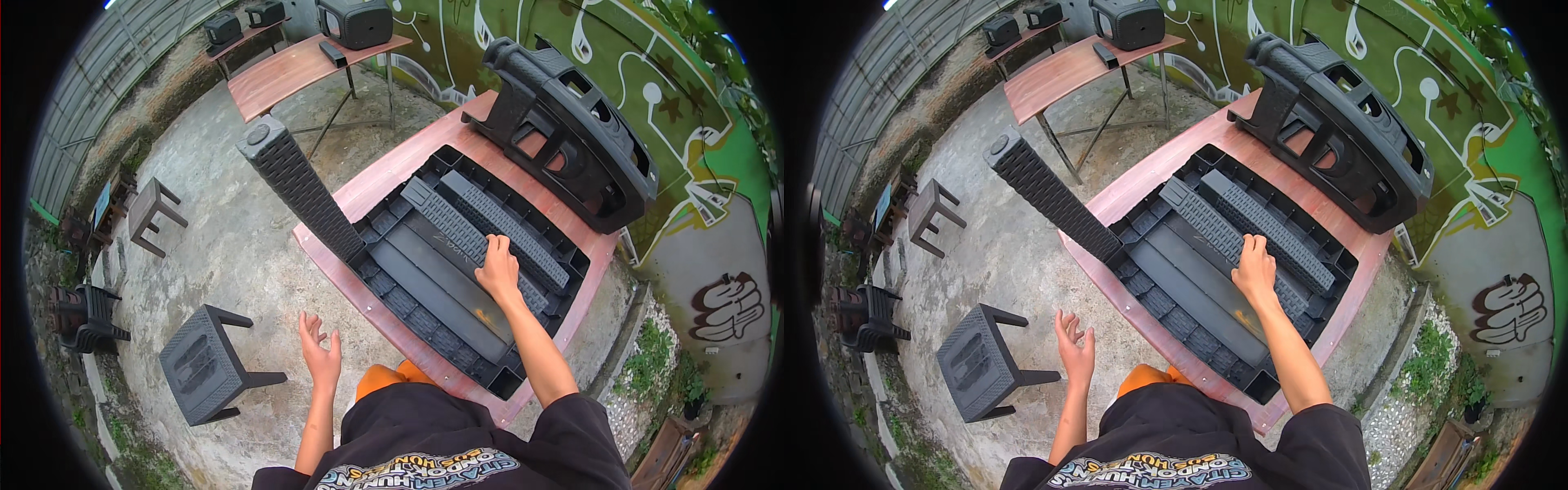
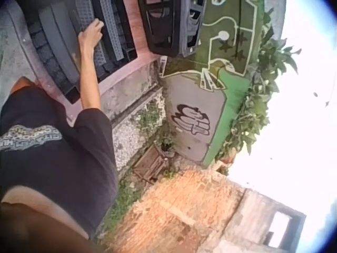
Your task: Assembling plastic furniture and sweeping the patio floor.
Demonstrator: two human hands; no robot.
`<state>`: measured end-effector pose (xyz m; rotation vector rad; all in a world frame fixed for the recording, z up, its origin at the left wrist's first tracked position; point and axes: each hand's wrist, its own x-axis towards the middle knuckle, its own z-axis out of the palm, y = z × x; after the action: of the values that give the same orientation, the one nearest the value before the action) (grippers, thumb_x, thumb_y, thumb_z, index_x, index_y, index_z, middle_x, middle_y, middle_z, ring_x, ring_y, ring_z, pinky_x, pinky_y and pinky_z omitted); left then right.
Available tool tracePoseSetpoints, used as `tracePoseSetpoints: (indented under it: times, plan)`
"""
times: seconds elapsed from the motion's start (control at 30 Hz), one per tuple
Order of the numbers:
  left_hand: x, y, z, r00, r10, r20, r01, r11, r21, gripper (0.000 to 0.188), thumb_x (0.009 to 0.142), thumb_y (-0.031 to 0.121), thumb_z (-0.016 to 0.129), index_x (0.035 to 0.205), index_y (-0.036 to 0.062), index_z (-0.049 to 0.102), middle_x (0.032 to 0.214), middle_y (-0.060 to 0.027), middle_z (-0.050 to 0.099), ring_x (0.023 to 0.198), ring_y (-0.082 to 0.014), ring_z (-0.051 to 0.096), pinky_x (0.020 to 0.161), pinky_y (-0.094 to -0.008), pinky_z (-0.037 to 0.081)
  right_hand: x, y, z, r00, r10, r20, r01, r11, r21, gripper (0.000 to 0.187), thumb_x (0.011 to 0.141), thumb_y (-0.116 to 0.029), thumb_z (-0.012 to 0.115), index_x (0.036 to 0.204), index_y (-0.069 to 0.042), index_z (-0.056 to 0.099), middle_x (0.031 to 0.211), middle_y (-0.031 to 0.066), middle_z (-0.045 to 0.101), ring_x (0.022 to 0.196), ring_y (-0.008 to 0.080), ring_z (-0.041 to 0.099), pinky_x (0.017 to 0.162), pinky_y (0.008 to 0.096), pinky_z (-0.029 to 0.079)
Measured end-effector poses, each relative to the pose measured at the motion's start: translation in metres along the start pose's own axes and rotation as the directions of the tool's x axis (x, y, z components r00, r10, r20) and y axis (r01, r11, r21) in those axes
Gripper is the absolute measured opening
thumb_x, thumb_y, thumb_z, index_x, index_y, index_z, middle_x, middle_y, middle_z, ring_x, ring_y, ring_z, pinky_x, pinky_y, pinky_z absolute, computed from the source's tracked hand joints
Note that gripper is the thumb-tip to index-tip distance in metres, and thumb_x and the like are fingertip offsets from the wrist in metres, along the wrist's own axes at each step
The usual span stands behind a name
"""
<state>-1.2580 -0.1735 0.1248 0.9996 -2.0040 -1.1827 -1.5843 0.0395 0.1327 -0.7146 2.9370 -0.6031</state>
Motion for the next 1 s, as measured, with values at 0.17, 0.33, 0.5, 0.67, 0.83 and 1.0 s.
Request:
tracePoseSetpoints:
  times: [0.17, 0.33, 0.5, 0.67, 0.83, 1.0]
  plan:
    - [-0.035, 0.053, 0.015, 0.934, 0.012, 0.356, 0.053, 0.984, -0.172, 0.071, 0.087, 0.002, 0.066, 0.146, 0.0028, 0.026, 0.128, -0.0194, 0.051, 0.108, -0.0251, 0.063, 0.079, -0.0303, 0.055, -0.091, -0.011, -0.064, 0.895, -0.35, -0.277, 0.313, 0.934, -0.171, 0.069, 0.063, -0.001, 0.071, 0.127, -0.002, 0.047, 0.121, 0.0159, 0.048, 0.108, 0.0321, 0.055, 0.094, 0.0426, 0.041]
    - [-0.081, 0.132, 0.052, 0.75, -0.194, 0.632, 0.661, 0.27, -0.701, 0.066, 0.088, 0.023, 0.07, 0.139, 0.0015, 0.033, 0.126, -0.0194, 0.053, 0.106, -0.0319, 0.063, 0.087, -0.0488, 0.055, -0.214, -0.035, -0.102, 0.792, -0.53, -0.303, 0.45, 0.842, -0.297, 0.058, 0.067, 0.0, 0.066, 0.124, -0.001, 0.053, 0.118, 0.0149, 0.052, 0.112, 0.0267, 0.053, 0.093, 0.0417, 0.036]
    - [-0.13, 0.16, 0.051, 0.694, -0.28, 0.663, 0.715, 0.167, -0.679, 0.054, 0.085, 0.026, 0.071, 0.126, 0.0022, 0.045, 0.119, -0.0166, 0.058, 0.107, -0.0323, 0.062, 0.089, -0.0552, 0.052, -0.303, -0.043, -0.131, 0.774, -0.592, -0.223, 0.451, 0.764, -0.461, 0.039, 0.086, -0.01, 0.053, 0.124, -0.007, 0.057, 0.113, 0.0078, 0.054, 0.119, 0.0198, 0.053, 0.098, 0.0411, 0.029]
    - [-0.175, 0.157, 0.052, 0.735, -0.237, 0.636, 0.679, 0.261, -0.687, 0.052, 0.085, 0.024, 0.066, 0.127, 0.0029, 0.045, 0.116, -0.0144, 0.059, 0.105, -0.0311, 0.062, 0.089, -0.0547, 0.053, -0.358, -0.015, -0.183, 0.939, -0.343, 0.016, 0.309, 0.825, -0.474, 0.069, 0.077, -0.025, 0.071, 0.138, -0.007, 0.043, 0.118, 0.008, 0.052, 0.123, 0.0246, 0.048, 0.102, 0.0467, 0.028]
    - [-0.191, 0.154, 0.045, 0.772, -0.221, 0.596, 0.635, 0.293, -0.715, 0.057, 0.082, 0.029, 0.064, 0.129, 0.0034, 0.045, 0.118, -0.0141, 0.059, 0.105, -0.0302, 0.062, 0.089, -0.0551, 0.051, -0.365, 0.053, -0.232, 0.95, -0.116, 0.289, 0.129, 0.991, -0.027, 0.097, 0.063, -0.04, 0.085, 0.141, -0.004, 0.039, 0.116, 0.021, 0.06, 0.108, 0.0362, 0.06, 0.09, 0.0439, 0.047]
    - [-0.217, 0.166, 0.064, 0.846, -0.154, 0.511, 0.533, 0.294, -0.793, 0.055, 0.087, 0.033, 0.065, 0.13, 0.0061, 0.043, 0.122, -0.0122, 0.056, 0.106, -0.0257, 0.061, 0.086, -0.0487, 0.053, -0.352, 0.106, -0.259, 0.901, -0.276, 0.334, 0.19, 0.944, 0.268, 0.078, 0.064, -0.04, 0.084, 0.125, 0.0, 0.057, 0.1, 0.0216, 0.068, 0.091, 0.0368, 0.067, 0.082, 0.0391, 0.053]
